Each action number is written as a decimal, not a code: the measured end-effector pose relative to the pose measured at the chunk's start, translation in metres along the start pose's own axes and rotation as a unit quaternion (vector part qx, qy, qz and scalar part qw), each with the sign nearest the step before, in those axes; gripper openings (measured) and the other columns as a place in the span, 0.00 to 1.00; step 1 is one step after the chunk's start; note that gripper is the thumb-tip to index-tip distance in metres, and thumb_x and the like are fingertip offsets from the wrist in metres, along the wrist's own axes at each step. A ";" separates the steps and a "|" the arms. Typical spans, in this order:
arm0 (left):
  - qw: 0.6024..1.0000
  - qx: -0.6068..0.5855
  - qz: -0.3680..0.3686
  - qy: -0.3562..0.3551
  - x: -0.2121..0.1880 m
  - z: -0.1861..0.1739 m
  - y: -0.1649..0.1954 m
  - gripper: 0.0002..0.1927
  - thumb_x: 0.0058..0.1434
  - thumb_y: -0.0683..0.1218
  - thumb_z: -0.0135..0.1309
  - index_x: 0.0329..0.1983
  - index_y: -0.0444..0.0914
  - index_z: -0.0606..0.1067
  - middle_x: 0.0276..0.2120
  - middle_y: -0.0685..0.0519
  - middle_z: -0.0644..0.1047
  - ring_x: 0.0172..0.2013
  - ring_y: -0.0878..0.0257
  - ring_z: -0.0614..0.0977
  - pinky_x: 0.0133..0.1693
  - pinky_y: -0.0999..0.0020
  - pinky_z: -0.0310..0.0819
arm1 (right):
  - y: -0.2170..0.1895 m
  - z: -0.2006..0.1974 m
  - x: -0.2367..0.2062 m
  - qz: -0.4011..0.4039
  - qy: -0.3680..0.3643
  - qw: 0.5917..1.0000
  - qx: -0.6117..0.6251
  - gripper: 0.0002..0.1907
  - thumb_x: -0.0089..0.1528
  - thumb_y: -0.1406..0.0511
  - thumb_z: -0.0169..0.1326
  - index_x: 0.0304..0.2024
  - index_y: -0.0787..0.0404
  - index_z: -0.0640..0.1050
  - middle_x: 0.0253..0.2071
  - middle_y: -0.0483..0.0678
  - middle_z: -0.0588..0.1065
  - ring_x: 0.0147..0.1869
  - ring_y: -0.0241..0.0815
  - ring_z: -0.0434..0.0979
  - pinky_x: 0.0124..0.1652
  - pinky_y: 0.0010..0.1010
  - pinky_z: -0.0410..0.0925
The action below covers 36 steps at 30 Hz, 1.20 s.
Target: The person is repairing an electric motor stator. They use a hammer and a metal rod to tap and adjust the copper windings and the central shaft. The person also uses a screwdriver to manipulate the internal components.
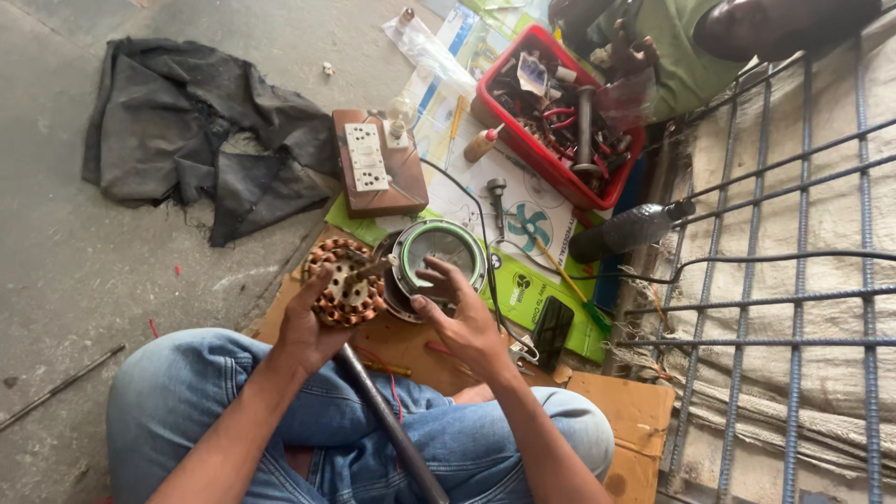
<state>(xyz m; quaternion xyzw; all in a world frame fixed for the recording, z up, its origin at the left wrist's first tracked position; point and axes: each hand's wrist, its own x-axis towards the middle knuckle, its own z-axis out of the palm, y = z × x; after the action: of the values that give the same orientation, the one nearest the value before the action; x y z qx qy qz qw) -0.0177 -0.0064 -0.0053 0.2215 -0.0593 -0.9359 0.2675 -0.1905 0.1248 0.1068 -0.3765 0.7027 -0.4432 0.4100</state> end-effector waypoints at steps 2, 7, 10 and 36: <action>0.999 0.011 -0.024 -0.024 0.000 -0.006 -0.004 0.30 0.60 0.55 0.60 0.61 0.37 0.71 0.51 0.47 0.81 0.50 0.53 0.83 0.55 0.52 0.77 | 0.005 -0.001 0.005 0.088 0.005 0.996 0.014 0.37 0.60 0.64 0.60 0.70 0.57 0.61 0.63 0.54 0.72 0.62 0.44 0.75 0.54 0.38 0.74; 0.996 0.055 -0.029 -0.063 0.000 -0.027 -0.010 0.30 0.63 0.57 0.59 0.64 0.37 0.70 0.52 0.47 0.79 0.51 0.54 0.81 0.55 0.52 0.76 | 0.018 -0.001 0.012 -0.028 -0.038 0.995 0.085 0.37 0.63 0.69 0.60 0.72 0.60 0.60 0.65 0.58 0.70 0.64 0.46 0.75 0.58 0.36 0.73; 0.990 0.077 -0.010 -0.121 -0.002 -0.030 -0.011 0.34 0.63 0.60 0.60 0.66 0.37 0.68 0.55 0.49 0.78 0.55 0.57 0.80 0.58 0.54 0.77 | 0.020 -0.001 0.008 -0.019 -0.023 0.998 0.055 0.34 0.64 0.71 0.59 0.71 0.62 0.63 0.64 0.57 0.72 0.65 0.44 0.75 0.60 0.32 0.72; 0.698 0.560 0.404 -0.189 -0.058 0.026 0.000 0.65 0.38 0.68 0.77 0.75 0.49 0.56 0.71 0.39 0.55 0.72 0.46 0.61 0.71 0.51 0.63 | 0.015 0.019 -0.011 -0.144 -0.054 0.987 0.040 0.14 0.61 0.76 0.65 0.49 0.65 0.79 0.51 0.49 0.79 0.54 0.34 0.79 0.52 0.26 0.75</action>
<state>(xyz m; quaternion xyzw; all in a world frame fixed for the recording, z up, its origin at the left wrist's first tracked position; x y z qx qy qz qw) 0.0150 0.0239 0.0405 0.1032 -0.7055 -0.5542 0.4294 -0.1711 0.1337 0.0905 -0.4799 0.6002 -0.5043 0.3939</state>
